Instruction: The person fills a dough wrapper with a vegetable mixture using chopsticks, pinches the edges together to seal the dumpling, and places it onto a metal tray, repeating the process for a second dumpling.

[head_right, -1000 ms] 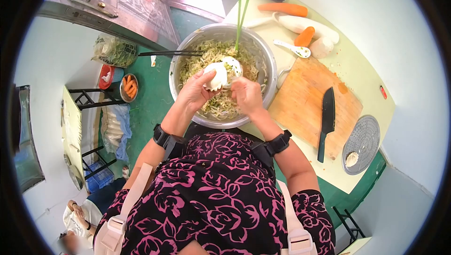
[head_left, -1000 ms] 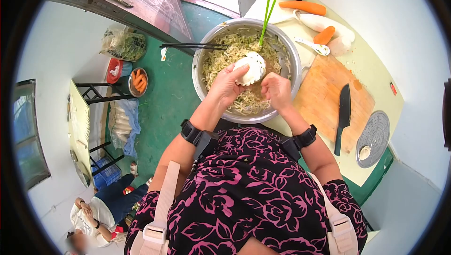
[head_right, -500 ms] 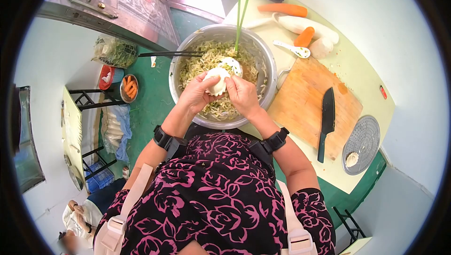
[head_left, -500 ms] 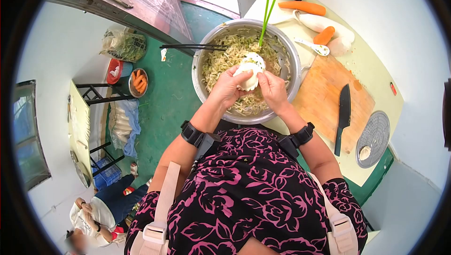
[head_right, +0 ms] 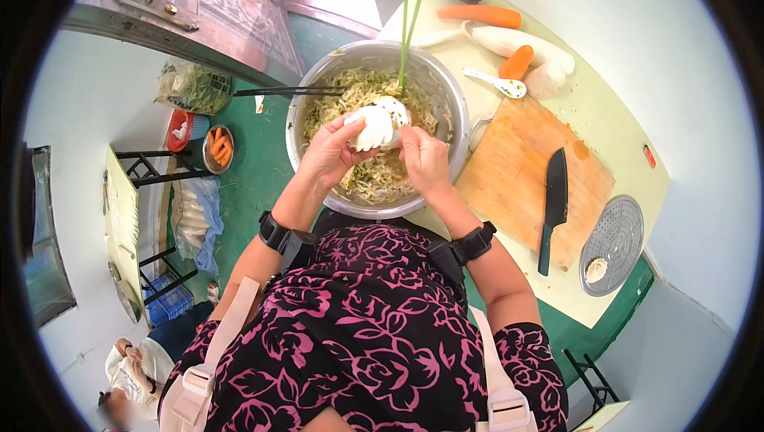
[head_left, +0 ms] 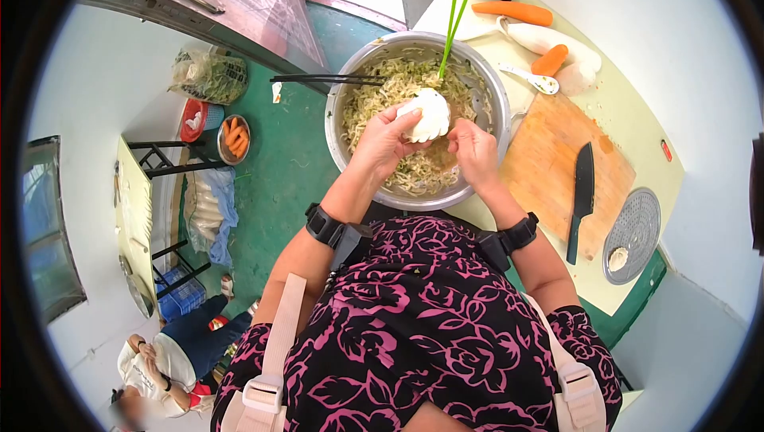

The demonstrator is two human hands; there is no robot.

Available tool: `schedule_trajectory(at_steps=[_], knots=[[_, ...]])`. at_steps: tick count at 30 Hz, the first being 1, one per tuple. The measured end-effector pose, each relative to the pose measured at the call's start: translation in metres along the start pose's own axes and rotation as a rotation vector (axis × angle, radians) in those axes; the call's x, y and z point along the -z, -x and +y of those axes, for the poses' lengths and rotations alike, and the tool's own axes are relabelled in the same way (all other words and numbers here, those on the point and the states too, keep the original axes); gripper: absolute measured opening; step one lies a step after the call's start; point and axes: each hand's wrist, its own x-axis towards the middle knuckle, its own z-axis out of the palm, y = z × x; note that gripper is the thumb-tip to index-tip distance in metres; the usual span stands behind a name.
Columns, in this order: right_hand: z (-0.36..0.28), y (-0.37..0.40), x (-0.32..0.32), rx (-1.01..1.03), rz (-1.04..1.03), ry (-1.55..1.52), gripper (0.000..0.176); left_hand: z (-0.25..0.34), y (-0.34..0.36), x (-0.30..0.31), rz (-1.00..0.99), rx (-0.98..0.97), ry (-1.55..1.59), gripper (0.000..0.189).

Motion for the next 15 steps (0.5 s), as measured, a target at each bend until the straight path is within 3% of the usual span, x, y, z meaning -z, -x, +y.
schedule_trajectory(at_steps=[8, 15], knots=[[0.0022, -0.0031, -0.0052, 0.186, 0.002, 0.083, 0.025, -0.0029, 0.0010, -0.0025, -0.055, 0.052, -0.070, 0.028], [0.0024, -0.0024, -0.0100, 0.210, 0.027, 0.132, 0.026, -0.0043, -0.0007, 0.0011, -0.105, 0.021, 0.000, 0.033]])
